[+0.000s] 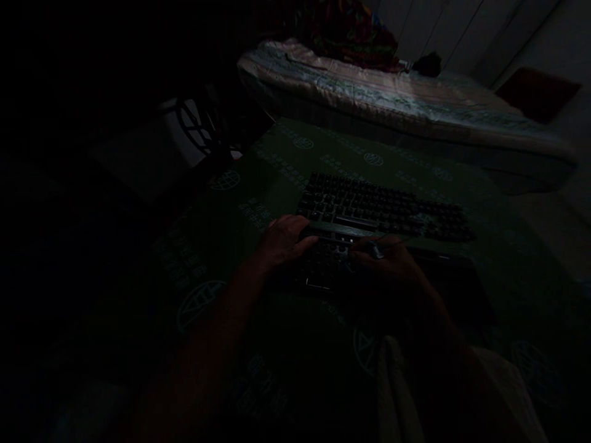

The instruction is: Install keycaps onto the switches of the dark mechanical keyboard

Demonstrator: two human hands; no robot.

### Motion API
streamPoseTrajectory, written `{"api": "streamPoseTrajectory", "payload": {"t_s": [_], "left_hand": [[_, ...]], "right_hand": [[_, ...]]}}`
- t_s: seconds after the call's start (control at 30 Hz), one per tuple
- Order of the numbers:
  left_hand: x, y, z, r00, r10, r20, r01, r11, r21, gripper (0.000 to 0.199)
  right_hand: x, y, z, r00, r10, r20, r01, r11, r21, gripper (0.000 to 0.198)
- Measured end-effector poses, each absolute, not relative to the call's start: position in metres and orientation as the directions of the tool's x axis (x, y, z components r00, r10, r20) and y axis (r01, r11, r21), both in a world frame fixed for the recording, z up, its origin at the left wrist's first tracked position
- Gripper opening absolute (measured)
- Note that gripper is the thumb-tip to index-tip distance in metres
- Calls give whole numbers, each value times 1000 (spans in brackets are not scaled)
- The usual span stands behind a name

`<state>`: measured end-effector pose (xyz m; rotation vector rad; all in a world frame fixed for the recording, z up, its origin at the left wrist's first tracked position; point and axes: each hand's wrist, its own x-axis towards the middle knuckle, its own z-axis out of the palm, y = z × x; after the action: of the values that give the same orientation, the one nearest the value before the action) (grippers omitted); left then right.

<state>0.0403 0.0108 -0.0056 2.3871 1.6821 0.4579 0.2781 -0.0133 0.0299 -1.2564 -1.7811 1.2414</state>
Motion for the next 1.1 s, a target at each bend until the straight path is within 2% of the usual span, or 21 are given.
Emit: {"api": "streamPoseTrajectory", "payload": {"t_s": [0.23,0.37,0.53,0.63,1.1], "left_hand": [[39,10,-8,307,938,162,874,-345,342,38],[40,10,-5,300,943,145,879,-333,342,38],[41,10,-4,291,945,147,886,-324,331,38],[41,11,-5,299,940,162,883,-337,326,35],[42,10,-4,291,948,133,887,-319,334,39]], "right_hand": [[278,-16,34,-376,921,-102,305,19,-952,18],[272,-14,28,-314,949,-16,273,74,-959,18],[267,-14,24,-370,928,49,307,171,-936,18],[266,-15,26,-420,907,33,319,182,-930,16],[264,-17,29,-415,910,-16,307,124,-944,14]]}}
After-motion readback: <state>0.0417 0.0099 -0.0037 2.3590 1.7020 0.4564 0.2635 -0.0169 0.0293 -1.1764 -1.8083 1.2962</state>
